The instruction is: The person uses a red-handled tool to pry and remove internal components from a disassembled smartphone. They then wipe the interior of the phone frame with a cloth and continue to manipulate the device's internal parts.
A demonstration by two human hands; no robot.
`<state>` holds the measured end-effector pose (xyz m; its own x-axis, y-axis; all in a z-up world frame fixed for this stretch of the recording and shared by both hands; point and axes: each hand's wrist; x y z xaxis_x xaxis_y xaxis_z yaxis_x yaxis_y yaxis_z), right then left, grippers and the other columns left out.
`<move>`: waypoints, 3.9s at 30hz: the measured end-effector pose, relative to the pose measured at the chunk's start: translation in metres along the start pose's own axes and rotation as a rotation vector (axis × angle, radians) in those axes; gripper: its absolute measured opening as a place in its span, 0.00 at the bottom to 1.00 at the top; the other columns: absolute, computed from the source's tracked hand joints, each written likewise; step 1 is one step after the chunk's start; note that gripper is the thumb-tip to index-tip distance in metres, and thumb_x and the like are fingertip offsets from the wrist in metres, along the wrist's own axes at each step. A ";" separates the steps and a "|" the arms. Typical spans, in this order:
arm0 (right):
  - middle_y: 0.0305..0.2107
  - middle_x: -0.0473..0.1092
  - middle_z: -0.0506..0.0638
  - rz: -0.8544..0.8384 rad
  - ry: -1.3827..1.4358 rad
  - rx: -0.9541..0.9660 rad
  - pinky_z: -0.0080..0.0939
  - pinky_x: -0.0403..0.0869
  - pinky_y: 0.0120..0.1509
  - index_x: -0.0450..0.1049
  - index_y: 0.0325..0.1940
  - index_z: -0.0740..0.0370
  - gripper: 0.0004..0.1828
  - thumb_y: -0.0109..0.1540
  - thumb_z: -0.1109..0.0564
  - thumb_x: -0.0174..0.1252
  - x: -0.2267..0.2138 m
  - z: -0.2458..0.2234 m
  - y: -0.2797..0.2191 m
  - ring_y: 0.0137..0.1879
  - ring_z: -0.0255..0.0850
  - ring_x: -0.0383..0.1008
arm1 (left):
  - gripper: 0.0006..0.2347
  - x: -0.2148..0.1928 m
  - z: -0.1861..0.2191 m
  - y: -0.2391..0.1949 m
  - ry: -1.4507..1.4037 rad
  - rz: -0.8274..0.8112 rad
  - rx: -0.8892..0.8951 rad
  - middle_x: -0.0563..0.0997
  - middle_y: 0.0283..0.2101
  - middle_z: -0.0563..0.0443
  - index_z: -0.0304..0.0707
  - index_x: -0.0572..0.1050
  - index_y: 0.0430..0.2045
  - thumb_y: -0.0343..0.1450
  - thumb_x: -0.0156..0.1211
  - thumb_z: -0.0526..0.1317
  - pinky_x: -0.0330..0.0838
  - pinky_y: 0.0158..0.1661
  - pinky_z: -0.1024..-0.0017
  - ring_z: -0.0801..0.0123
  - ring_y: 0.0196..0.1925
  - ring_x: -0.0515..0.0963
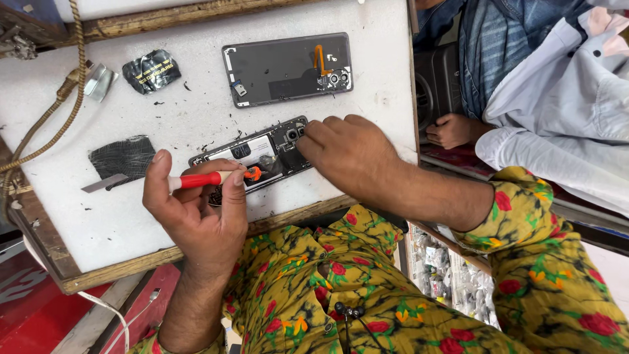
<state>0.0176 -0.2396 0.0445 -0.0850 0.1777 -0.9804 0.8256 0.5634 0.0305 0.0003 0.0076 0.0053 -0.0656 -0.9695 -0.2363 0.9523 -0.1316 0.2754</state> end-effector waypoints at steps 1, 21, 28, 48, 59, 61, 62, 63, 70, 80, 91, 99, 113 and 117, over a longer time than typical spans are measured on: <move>0.37 0.72 0.50 0.007 0.039 0.010 0.46 0.74 0.43 0.76 0.42 0.59 0.10 0.56 0.60 0.60 0.000 0.001 -0.001 0.42 0.44 0.75 | 0.31 -0.001 0.000 -0.001 -0.003 -0.003 -0.002 0.70 0.56 0.36 0.41 0.43 0.69 0.80 0.61 0.24 0.84 0.53 0.67 0.61 0.48 0.84; 0.40 0.77 0.48 0.192 0.311 0.238 0.43 0.77 0.45 0.80 0.47 0.56 0.10 0.61 0.57 0.69 0.015 -0.003 -0.014 0.44 0.45 0.78 | 0.32 0.000 -0.007 0.000 -0.060 0.013 -0.017 0.71 0.55 0.40 0.41 0.44 0.71 0.80 0.61 0.23 0.84 0.52 0.69 0.61 0.48 0.85; 0.40 0.73 0.49 0.092 0.030 0.065 0.46 0.74 0.42 0.76 0.47 0.61 0.13 0.57 0.60 0.62 0.006 -0.011 -0.008 0.43 0.43 0.75 | 0.32 0.002 -0.007 0.000 -0.066 -0.016 -0.018 0.69 0.56 0.38 0.42 0.44 0.71 0.80 0.61 0.24 0.85 0.49 0.70 0.61 0.48 0.85; 0.43 0.78 0.52 0.405 0.562 0.425 0.43 0.78 0.54 0.77 0.50 0.61 0.10 0.65 0.68 0.62 0.040 -0.006 -0.039 0.50 0.46 0.80 | 0.28 0.048 -0.014 0.012 0.050 -0.106 0.090 0.78 0.50 0.40 0.34 0.53 0.68 0.77 0.66 0.27 0.83 0.44 0.76 0.66 0.46 0.85; 0.41 0.76 0.46 0.346 0.434 0.356 0.44 0.68 0.51 0.80 0.51 0.54 0.15 0.60 0.58 0.70 0.048 -0.010 -0.034 0.47 0.41 0.74 | 0.30 0.051 -0.016 0.013 0.011 -0.127 0.058 0.77 0.47 0.40 0.37 0.49 0.69 0.78 0.64 0.26 0.84 0.47 0.75 0.64 0.47 0.85; 0.40 0.76 0.44 0.351 0.425 0.325 0.44 0.65 0.50 0.80 0.50 0.54 0.15 0.60 0.55 0.72 0.049 -0.010 -0.035 0.47 0.40 0.74 | 0.30 0.051 -0.012 0.011 -0.045 -0.124 0.012 0.77 0.47 0.39 0.37 0.49 0.70 0.79 0.64 0.25 0.84 0.49 0.73 0.65 0.47 0.85; 0.40 0.76 0.44 0.352 0.433 0.327 0.43 0.65 0.50 0.80 0.49 0.53 0.15 0.60 0.55 0.72 0.050 -0.009 -0.036 0.46 0.39 0.74 | 0.30 0.051 -0.010 0.012 -0.054 -0.133 0.000 0.78 0.46 0.41 0.37 0.49 0.70 0.79 0.64 0.25 0.83 0.48 0.74 0.65 0.46 0.85; 0.39 0.76 0.43 0.353 0.441 0.329 0.43 0.65 0.50 0.81 0.48 0.53 0.14 0.59 0.54 0.73 0.050 -0.008 -0.036 0.46 0.38 0.74 | 0.30 0.051 -0.008 0.012 -0.062 -0.143 -0.012 0.79 0.45 0.42 0.37 0.49 0.70 0.79 0.64 0.25 0.82 0.47 0.74 0.66 0.46 0.85; 0.36 0.76 0.40 0.347 0.505 0.377 0.42 0.66 0.49 0.81 0.39 0.53 0.07 0.60 0.53 0.72 0.059 -0.004 -0.041 0.45 0.35 0.74 | 0.30 0.059 -0.006 0.013 -0.072 -0.155 0.023 0.76 0.46 0.37 0.39 0.49 0.70 0.78 0.63 0.25 0.85 0.49 0.72 0.64 0.47 0.85; 0.35 0.75 0.43 0.338 0.479 0.399 0.44 0.70 0.53 0.77 0.36 0.55 0.09 0.58 0.55 0.73 0.064 -0.003 -0.044 0.46 0.39 0.75 | 0.31 0.063 -0.001 0.020 0.145 -0.164 0.409 0.81 0.41 0.38 0.39 0.51 0.64 0.73 0.70 0.27 0.83 0.39 0.66 0.55 0.41 0.87; 0.36 0.75 0.43 0.367 0.477 0.427 0.43 0.72 0.55 0.77 0.37 0.54 0.12 0.54 0.59 0.73 0.066 -0.004 -0.045 0.47 0.39 0.76 | 0.28 0.067 0.010 0.023 0.173 -0.175 0.482 0.81 0.41 0.42 0.39 0.54 0.62 0.74 0.70 0.29 0.82 0.39 0.64 0.55 0.41 0.86; 0.49 0.75 0.53 0.380 0.692 0.442 0.41 0.74 0.58 0.72 0.65 0.58 0.30 0.60 0.52 0.70 0.033 -0.005 -0.032 0.48 0.42 0.75 | 0.28 0.053 0.006 0.035 0.280 -0.061 0.388 0.82 0.40 0.36 0.35 0.50 0.60 0.75 0.67 0.28 0.80 0.38 0.69 0.56 0.40 0.86; 0.53 0.75 0.50 0.362 0.376 0.326 0.52 0.70 0.68 0.80 0.51 0.57 0.15 0.59 0.62 0.67 0.033 0.000 -0.044 0.66 0.53 0.70 | 0.29 0.052 -0.008 0.034 0.282 -0.149 0.440 0.82 0.40 0.38 0.36 0.51 0.62 0.75 0.69 0.28 0.82 0.38 0.68 0.56 0.40 0.86; 0.53 0.74 0.51 0.381 0.383 0.370 0.52 0.71 0.70 0.79 0.52 0.59 0.16 0.60 0.64 0.68 0.038 -0.001 -0.050 0.68 0.54 0.69 | 0.29 0.053 -0.016 0.033 0.291 -0.156 0.461 0.82 0.40 0.40 0.36 0.52 0.62 0.75 0.70 0.29 0.82 0.38 0.67 0.55 0.40 0.86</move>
<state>-0.0272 -0.2604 0.0056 0.1154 0.6236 -0.7732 0.9687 0.1016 0.2265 0.0328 -0.0446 -0.0126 -0.0479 -0.8429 -0.5359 0.7047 -0.4087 0.5799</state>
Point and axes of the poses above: each hand's wrist, its own y-axis towards the middle knuckle, its own x-axis out of the palm, z = x × y
